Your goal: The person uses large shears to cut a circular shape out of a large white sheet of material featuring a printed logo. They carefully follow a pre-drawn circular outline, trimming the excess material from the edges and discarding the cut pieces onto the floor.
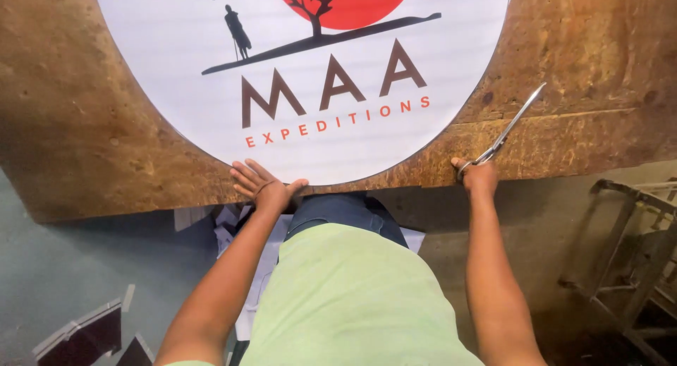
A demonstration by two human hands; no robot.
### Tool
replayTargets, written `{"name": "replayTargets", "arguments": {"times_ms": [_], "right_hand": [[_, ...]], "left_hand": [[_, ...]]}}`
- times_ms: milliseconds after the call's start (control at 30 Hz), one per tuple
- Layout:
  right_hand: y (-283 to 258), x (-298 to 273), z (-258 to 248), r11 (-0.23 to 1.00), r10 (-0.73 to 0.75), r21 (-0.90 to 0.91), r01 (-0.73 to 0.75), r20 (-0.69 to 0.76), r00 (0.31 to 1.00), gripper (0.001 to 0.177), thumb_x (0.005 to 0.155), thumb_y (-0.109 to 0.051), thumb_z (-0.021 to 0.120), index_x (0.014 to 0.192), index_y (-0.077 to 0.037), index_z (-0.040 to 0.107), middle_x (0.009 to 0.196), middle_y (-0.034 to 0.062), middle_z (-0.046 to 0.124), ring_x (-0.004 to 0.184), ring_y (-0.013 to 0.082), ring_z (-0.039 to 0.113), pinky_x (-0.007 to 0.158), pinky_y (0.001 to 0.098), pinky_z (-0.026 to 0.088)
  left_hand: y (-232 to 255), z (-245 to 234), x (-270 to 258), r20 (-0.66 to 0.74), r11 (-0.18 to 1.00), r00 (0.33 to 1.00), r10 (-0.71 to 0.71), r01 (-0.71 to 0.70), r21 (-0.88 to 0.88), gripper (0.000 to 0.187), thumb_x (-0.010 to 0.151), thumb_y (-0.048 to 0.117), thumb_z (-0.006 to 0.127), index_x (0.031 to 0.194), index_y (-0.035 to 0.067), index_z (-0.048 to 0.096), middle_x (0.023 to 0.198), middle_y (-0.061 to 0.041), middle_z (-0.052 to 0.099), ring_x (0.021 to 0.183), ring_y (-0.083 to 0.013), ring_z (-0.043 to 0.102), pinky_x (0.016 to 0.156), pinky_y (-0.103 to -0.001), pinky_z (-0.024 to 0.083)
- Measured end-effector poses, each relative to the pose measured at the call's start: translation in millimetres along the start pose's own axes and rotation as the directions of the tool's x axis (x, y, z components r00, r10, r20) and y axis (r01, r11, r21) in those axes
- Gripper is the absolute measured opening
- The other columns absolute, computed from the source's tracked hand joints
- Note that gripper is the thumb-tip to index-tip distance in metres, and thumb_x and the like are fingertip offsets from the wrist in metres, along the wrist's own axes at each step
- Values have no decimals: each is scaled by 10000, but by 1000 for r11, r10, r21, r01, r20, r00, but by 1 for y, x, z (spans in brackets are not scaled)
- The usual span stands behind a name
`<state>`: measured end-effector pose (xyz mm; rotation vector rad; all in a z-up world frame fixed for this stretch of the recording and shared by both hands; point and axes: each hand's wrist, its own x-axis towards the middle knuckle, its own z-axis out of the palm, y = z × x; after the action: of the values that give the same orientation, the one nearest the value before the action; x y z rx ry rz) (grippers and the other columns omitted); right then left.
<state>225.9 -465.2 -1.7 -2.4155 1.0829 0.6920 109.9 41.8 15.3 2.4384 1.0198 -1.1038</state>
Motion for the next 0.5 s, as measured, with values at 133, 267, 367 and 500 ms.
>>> {"name": "replayTargets", "arguments": {"times_ms": [133,267,367,500], "right_hand": [[3,8,0,996,67,-55,-64,40,997,588,728,-470,1050,981,-6,792,1009,211,799,1091,438,748,905,537,588],[-7,7,-3,988,125,-99,-117,79,989,671,722,-501,1043,1005,44,773,1035,266,789,1108,465,740,925,556,571],[6,12,-2,979,166,-136,-154,79,983,669,729,-548,1036,1000,9,784,1011,229,793,1077,446,752,902,544,580],[-1,6,-7,982,167,-102,-159,79,983,517,771,-447,1049,882,-34,759,820,173,749,882,422,774,813,491,579]], "left_hand": [[-5,11,9,-42,1000,999,11,-10,16,1696,642,847,817,1664,-87,-163,1683,-415,-263,1559,-577,-281,1235,-755,-115],[0,5,4,-43,999,999,23,-21,44,1694,632,850,810,1653,-125,-127,1672,-449,-237,1555,-615,-249,1235,-771,-72],[-4,12,7,-63,997,997,35,-31,71,1711,601,853,807,1641,-147,-113,1672,-469,-199,1554,-636,-222,1230,-780,-74],[-6,21,12,-77,996,997,32,-26,87,1735,559,865,802,1636,-163,-88,1667,-486,-180,1552,-656,-201,1230,-780,-77]]}}
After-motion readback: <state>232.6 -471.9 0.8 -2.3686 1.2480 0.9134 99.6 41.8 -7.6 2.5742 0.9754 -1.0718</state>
